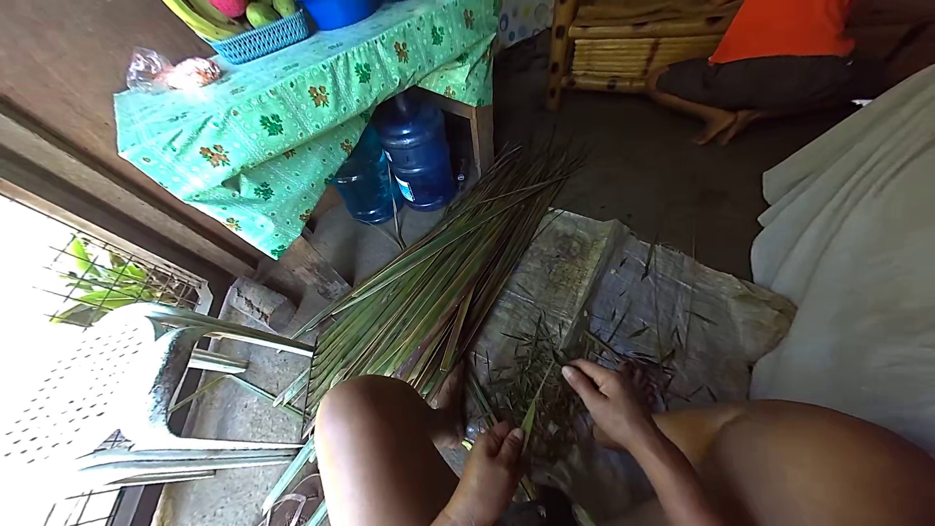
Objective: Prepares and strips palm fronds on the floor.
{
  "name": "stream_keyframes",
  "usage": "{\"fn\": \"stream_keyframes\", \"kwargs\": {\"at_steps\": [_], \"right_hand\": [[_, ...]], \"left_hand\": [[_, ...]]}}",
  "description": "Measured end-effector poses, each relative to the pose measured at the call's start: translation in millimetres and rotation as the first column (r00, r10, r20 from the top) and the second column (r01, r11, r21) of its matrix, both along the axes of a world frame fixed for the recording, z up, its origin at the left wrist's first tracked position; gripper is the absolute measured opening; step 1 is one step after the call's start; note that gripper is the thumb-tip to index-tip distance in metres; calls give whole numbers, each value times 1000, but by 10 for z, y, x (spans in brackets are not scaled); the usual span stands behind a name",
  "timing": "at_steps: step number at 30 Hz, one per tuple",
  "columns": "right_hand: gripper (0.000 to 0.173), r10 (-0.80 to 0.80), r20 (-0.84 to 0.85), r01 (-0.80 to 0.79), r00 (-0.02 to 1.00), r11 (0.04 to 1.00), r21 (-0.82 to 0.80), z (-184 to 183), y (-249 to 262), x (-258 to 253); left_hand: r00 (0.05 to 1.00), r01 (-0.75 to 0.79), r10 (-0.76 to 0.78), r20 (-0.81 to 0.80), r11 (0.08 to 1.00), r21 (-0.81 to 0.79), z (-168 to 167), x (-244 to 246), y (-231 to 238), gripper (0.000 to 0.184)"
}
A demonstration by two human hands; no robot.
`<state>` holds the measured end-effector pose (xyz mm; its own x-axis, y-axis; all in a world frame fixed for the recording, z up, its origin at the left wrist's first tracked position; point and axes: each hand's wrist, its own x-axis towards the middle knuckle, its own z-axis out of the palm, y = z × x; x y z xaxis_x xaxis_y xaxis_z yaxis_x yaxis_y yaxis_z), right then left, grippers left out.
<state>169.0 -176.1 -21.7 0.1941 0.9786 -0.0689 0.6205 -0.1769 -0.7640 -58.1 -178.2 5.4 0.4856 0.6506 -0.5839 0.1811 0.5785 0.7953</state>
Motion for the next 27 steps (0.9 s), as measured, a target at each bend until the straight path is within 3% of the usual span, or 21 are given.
{"fn": "stream_keyframes", "kwargs": {"at_steps": [4, 10, 15, 21, 27], "right_hand": [[37, 39, -256, -53, 966, 997, -47, 0, -79, -215], [29, -58, -344, 60, 937, 998, -4, -69, -88, -411], [29, -226, -446, 258, 866, 966, 11, -97, 32, -285], [33, -151, -609, 74, 779, 986, -150, 72, -71, -369], [33, -195, -654, 161, 731, 981, -112, 1, -71, -439]], "left_hand": [[1000, -4, 4, -25, 1000, 23, -3, 40, 7, 25], [999, -16, 21, -49, 993, 114, -16, 14, -27, 24], [999, 32, -28, -34, 992, 119, -21, -43, -107, 24], [998, 22, -16, -55, 994, 109, -48, -60, -131, 24], [996, 63, -55, -67, 991, 119, 17, -107, -127, 24]]}}
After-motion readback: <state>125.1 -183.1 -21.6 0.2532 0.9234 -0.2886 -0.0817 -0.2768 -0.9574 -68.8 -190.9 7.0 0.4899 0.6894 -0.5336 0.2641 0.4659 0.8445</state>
